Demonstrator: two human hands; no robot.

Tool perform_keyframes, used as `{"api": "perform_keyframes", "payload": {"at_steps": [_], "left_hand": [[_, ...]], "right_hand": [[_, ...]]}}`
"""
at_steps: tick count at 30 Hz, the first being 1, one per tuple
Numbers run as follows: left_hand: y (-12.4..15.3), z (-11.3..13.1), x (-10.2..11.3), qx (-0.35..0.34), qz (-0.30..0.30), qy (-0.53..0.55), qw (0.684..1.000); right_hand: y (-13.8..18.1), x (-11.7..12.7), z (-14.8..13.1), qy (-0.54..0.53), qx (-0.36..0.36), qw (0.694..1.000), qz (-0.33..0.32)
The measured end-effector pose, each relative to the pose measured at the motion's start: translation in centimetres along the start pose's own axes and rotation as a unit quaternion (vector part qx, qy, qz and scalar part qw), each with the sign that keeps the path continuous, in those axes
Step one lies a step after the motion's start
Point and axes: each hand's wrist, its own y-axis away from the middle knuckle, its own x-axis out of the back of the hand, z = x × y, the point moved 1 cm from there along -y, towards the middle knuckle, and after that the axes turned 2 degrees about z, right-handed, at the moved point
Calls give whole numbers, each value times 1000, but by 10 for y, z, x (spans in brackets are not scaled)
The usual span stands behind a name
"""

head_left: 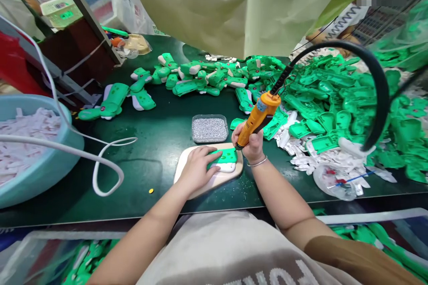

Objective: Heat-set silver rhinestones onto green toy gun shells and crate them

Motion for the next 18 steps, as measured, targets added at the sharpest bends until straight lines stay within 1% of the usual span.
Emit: {"api": "perform_keyframes", "payload": {"at_steps": [5, 8, 11, 13, 18], "left_hand": [[0, -1, 1, -3, -5, 1, 1000], [0, 0, 3, -4, -12, 0, 1000], [0, 0, 4, -4, -11, 3, 1000], [0, 0, 5, -5, -10, 8, 1000], [1, 0, 5, -5, -15, 14, 1000]], "right_hand": [[0, 1, 1, 0, -17, 1000, 6], [0, 3, 1, -12, -7, 1000, 1], [1, 3, 1, -20, 11, 999, 27], [3, 2, 2, -17, 4, 999, 34], [7, 1, 9, -14, -32, 999, -2]]}}
